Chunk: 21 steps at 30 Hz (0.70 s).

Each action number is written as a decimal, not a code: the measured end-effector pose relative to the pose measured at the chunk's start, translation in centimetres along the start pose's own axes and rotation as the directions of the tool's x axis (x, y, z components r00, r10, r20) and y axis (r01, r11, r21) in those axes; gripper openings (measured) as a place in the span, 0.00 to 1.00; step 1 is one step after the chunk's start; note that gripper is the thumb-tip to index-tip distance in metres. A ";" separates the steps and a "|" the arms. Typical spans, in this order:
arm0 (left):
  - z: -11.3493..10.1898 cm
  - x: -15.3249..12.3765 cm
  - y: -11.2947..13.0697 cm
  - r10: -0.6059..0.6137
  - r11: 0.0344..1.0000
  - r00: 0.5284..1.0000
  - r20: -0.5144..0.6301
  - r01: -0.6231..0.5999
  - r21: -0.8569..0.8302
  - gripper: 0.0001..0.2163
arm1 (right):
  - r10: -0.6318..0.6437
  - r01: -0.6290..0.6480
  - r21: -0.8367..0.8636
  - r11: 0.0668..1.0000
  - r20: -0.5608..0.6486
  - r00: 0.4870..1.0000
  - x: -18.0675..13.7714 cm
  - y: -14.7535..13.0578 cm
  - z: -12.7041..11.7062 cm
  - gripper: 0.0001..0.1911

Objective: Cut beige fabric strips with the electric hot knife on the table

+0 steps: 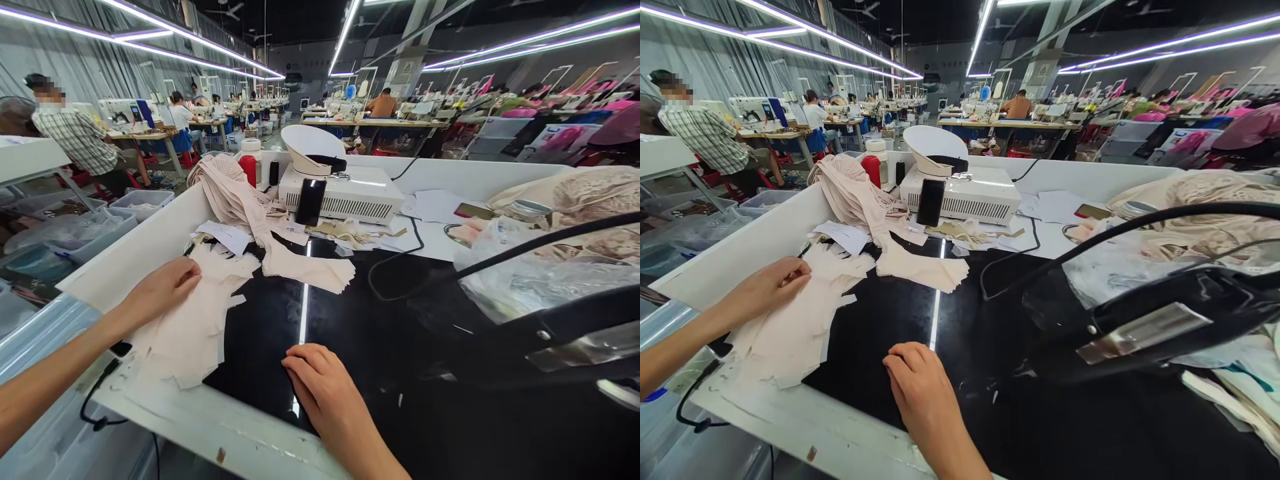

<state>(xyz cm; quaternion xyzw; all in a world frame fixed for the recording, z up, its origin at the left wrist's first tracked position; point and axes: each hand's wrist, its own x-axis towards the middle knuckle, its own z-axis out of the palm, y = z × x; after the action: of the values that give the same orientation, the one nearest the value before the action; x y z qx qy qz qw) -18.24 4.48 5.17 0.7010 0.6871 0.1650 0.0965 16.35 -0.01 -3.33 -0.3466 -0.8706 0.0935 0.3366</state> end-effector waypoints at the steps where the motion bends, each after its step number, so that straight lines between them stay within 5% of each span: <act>1: 0.0 0.0 0.0 -0.013 1.000 0.999 -0.030 0.013 0.005 0.15 | -0.002 0.002 0.004 1.000 -0.006 1.000 0.1 -0.1 -0.1 0.11; 4: 0.0 0.1 -0.3 -0.036 0.998 0.995 -0.096 0.041 0.041 0.18 | -0.007 0.007 0.003 1.000 -0.011 1.000 0.3 -0.3 -0.3 0.12; 10: 0.0 0.2 -1.3 -0.128 0.991 0.992 -0.006 0.128 0.031 0.15 | -0.019 0.019 -0.011 1.000 -0.005 1.000 0.5 -0.2 -0.4 0.11; 21: -0.4 -0.3 -0.8 -0.123 0.992 0.992 -0.041 0.124 0.017 0.15 | -0.016 0.016 -0.015 1.000 0.023 1.000 0.4 -0.2 -0.5 0.10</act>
<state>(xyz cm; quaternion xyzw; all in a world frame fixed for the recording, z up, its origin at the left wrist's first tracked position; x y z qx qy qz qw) -19.17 4.20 5.20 0.6545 0.7326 0.1658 0.0862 16.41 0.06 -2.64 -0.3412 -0.8777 0.0880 0.3247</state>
